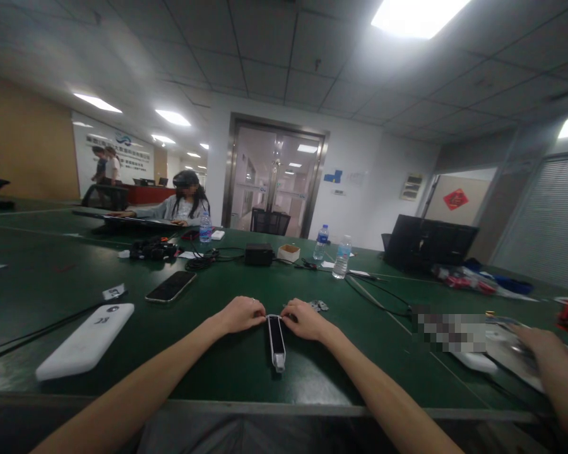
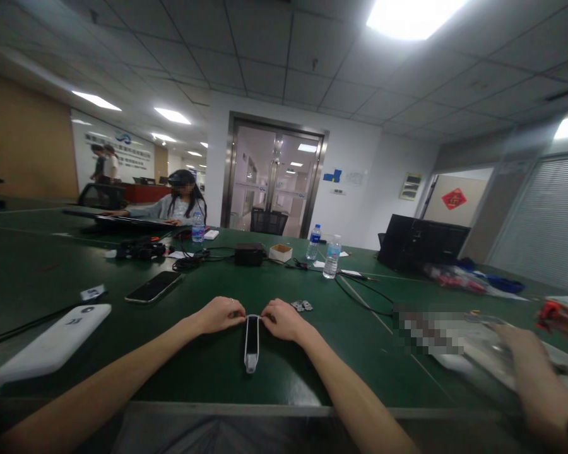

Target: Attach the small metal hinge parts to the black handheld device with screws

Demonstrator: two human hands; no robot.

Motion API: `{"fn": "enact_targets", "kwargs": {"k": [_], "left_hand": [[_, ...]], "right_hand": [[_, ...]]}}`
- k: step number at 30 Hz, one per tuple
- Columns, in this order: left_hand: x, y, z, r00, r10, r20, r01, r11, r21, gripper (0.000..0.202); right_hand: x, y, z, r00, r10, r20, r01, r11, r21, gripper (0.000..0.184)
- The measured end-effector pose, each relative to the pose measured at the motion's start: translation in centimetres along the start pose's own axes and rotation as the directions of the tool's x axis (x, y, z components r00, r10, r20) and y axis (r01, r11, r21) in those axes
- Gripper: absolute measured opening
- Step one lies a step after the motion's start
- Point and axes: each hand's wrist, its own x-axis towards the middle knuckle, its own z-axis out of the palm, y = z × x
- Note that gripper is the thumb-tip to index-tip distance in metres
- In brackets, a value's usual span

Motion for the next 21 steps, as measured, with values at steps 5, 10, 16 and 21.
{"fn": "enact_targets", "kwargs": {"k": [5, 10, 16, 21], "left_hand": [[0.2, -0.1, 0.1, 1.0, -0.012, 0.013, 0.012, 1.0, -0.026, 0.017], [0.2, -0.3, 0.2, 1.0, -0.004, -0.002, 0.004, 0.998, -0.058, 0.015], [0.2, -0.2, 0.0, 1.0, -0.014, 0.014, 0.015, 0.997, -0.071, 0.015], [0.2, 0.0, -0.2, 1.0, -0.02, 0.012, 0.02, 0.998, -0.065, 0.017]], "right_hand": [[0.3, 1.5, -0.9, 0.98, 0.156, -0.125, -0.163, 0.986, -0.047, 0.023], [-0.2, 4.0, -0.5, 0.957, 0.269, -0.113, -0.28, 0.955, -0.096, 0.03], [-0.2, 4.6, 0.4, 0.963, 0.27, -0.017, -0.27, 0.958, -0.097, 0.029], [0.3, 4.0, 0.6, 0.967, 0.254, 0.004, -0.252, 0.96, -0.119, 0.025]]}}
